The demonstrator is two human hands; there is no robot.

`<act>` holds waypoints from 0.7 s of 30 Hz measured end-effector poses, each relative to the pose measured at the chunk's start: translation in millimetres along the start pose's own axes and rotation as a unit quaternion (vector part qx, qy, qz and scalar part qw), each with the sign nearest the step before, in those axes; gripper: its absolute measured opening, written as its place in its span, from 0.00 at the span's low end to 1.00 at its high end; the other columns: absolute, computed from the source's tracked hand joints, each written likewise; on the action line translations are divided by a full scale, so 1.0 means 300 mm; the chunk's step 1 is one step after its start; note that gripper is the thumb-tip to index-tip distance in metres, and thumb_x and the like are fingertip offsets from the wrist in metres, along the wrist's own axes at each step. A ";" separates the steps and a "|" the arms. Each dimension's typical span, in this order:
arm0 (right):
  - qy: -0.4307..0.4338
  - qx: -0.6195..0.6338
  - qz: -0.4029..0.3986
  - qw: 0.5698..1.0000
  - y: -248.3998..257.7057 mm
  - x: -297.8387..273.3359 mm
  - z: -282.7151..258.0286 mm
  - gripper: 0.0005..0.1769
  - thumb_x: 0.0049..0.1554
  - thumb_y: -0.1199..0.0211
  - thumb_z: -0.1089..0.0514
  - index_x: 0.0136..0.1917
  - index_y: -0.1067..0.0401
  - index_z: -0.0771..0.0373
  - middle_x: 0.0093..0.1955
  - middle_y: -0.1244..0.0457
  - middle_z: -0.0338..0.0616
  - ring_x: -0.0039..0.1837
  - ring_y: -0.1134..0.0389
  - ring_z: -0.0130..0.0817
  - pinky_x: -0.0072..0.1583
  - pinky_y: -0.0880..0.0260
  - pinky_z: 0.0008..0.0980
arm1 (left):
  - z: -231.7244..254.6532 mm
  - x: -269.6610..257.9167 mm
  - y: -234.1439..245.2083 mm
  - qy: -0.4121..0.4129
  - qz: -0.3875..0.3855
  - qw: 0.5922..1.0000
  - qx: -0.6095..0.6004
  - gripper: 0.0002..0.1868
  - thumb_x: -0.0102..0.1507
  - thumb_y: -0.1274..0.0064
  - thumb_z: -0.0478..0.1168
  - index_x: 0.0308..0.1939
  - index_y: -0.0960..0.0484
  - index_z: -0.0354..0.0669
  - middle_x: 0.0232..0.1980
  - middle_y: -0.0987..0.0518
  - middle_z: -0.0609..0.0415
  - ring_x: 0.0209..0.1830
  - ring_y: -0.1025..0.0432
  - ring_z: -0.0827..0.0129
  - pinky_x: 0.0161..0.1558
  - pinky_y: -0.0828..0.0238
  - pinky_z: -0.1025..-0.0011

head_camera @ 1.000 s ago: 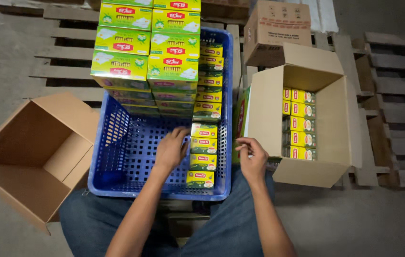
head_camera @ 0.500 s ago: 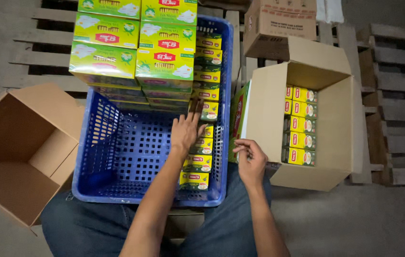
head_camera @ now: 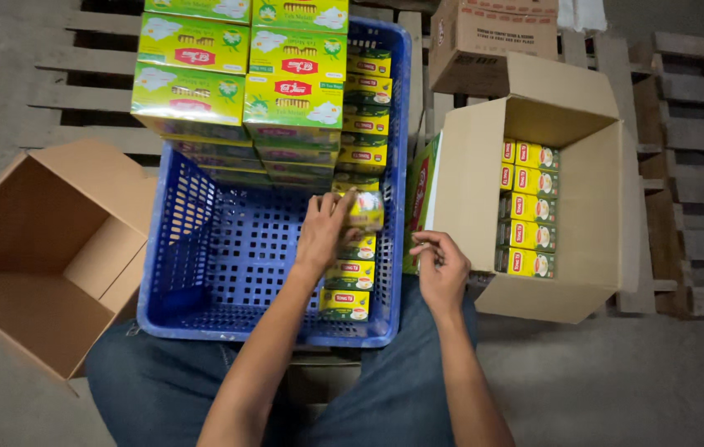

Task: The person assembles an empty cardboard box and then repeatedly picks small yellow and green product boxes from a blue plastic basket, placing them one by one into the cardboard box. The task continues until the box is filled with neatly arranged product boxes.

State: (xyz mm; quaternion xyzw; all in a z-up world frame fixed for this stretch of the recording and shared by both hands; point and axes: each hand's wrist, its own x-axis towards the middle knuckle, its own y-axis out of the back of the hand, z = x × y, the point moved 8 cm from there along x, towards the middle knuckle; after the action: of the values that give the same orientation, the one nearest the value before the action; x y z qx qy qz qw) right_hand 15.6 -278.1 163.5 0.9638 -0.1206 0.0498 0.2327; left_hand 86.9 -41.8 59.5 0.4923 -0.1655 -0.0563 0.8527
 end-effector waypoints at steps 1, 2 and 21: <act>0.001 0.001 0.000 1.000 -0.001 -0.001 -0.001 0.18 0.61 0.46 0.73 0.53 0.17 0.65 0.48 0.24 0.57 0.47 0.20 0.46 0.48 0.22 0.40 | 0.001 -0.007 0.013 0.000 0.001 1.000 0.001 0.48 0.55 0.25 0.52 0.78 0.29 0.54 0.61 0.28 0.53 0.61 0.30 0.46 0.64 0.22 0.54; 0.000 0.005 0.001 1.000 -0.002 -0.001 0.000 0.18 0.61 0.47 0.73 0.53 0.17 0.65 0.49 0.24 0.57 0.47 0.20 0.47 0.47 0.22 0.40 | -0.014 -0.014 0.023 0.031 -0.004 0.999 -0.037 0.52 0.53 0.22 0.51 0.79 0.29 0.50 0.59 0.29 0.51 0.58 0.30 0.45 0.61 0.22 0.53; -0.016 0.025 -0.047 0.998 -0.031 -0.015 -0.060 0.18 0.59 0.46 0.74 0.56 0.19 0.67 0.50 0.25 0.62 0.49 0.20 0.49 0.52 0.19 0.43 | -0.042 -0.133 0.241 0.208 0.020 0.938 -0.276 0.43 0.49 0.23 0.38 0.68 0.20 0.62 0.62 0.25 0.58 0.63 0.22 0.47 0.65 0.23 0.50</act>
State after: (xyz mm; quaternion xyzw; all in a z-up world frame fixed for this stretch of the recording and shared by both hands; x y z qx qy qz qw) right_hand 12.8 -260.8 174.7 0.9745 -0.0779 0.0267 0.2087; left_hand 48.8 15.7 106.6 0.2354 0.0274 0.0208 0.9713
